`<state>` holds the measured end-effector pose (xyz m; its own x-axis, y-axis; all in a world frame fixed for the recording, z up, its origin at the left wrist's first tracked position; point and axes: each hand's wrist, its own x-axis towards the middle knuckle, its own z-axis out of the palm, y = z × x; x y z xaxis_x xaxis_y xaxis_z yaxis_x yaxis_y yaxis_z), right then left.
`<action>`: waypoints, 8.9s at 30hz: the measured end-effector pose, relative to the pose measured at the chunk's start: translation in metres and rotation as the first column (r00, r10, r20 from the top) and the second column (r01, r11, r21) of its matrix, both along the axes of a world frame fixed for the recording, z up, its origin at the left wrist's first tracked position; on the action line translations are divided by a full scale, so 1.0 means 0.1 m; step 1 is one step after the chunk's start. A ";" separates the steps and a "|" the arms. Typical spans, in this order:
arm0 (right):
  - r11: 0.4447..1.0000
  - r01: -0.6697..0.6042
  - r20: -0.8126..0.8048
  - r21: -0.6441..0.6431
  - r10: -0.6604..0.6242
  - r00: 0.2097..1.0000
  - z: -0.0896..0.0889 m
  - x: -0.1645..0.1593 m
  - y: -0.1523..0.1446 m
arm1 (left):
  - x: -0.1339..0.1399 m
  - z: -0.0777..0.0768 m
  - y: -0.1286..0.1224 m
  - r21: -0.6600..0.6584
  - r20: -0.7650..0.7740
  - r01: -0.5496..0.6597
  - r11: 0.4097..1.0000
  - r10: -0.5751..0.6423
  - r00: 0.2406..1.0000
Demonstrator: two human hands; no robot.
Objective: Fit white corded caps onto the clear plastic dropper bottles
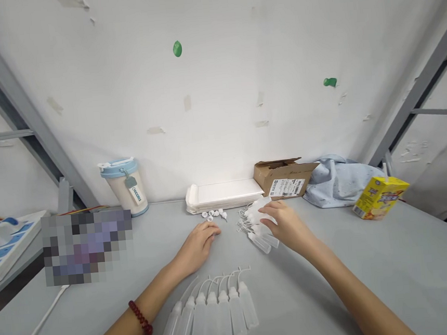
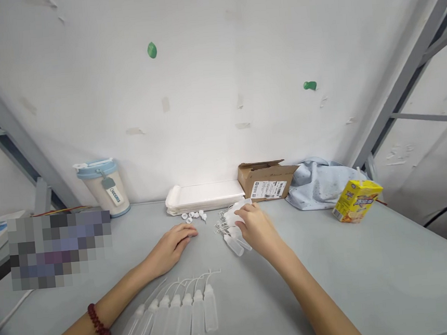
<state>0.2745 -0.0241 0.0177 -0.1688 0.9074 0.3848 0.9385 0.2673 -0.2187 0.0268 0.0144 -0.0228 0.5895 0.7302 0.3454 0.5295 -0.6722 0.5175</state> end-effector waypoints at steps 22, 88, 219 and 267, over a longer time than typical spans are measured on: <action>0.640 -0.480 -0.358 -0.600 0.322 0.876 0.05 -0.48 -0.53 | 0.03 0.21 -0.24 -0.312 0.095 -0.143 0.939 0.181 0.979; 0.769 -0.285 -0.029 0.573 0.366 0.930 -0.27 -0.64 -0.33 | 0.05 0.58 -0.55 -0.535 0.292 0.044 0.844 0.136 0.947; 0.882 -0.440 -0.692 -0.171 0.210 0.691 0.08 -0.52 -0.37 | 0.09 0.50 -0.62 -0.614 0.365 0.197 0.764 0.053 0.929; 0.738 -0.428 -0.336 -0.522 0.284 0.898 -0.02 -0.67 -0.55 | -0.19 0.22 -0.08 -0.352 0.051 -0.281 0.893 0.318 0.947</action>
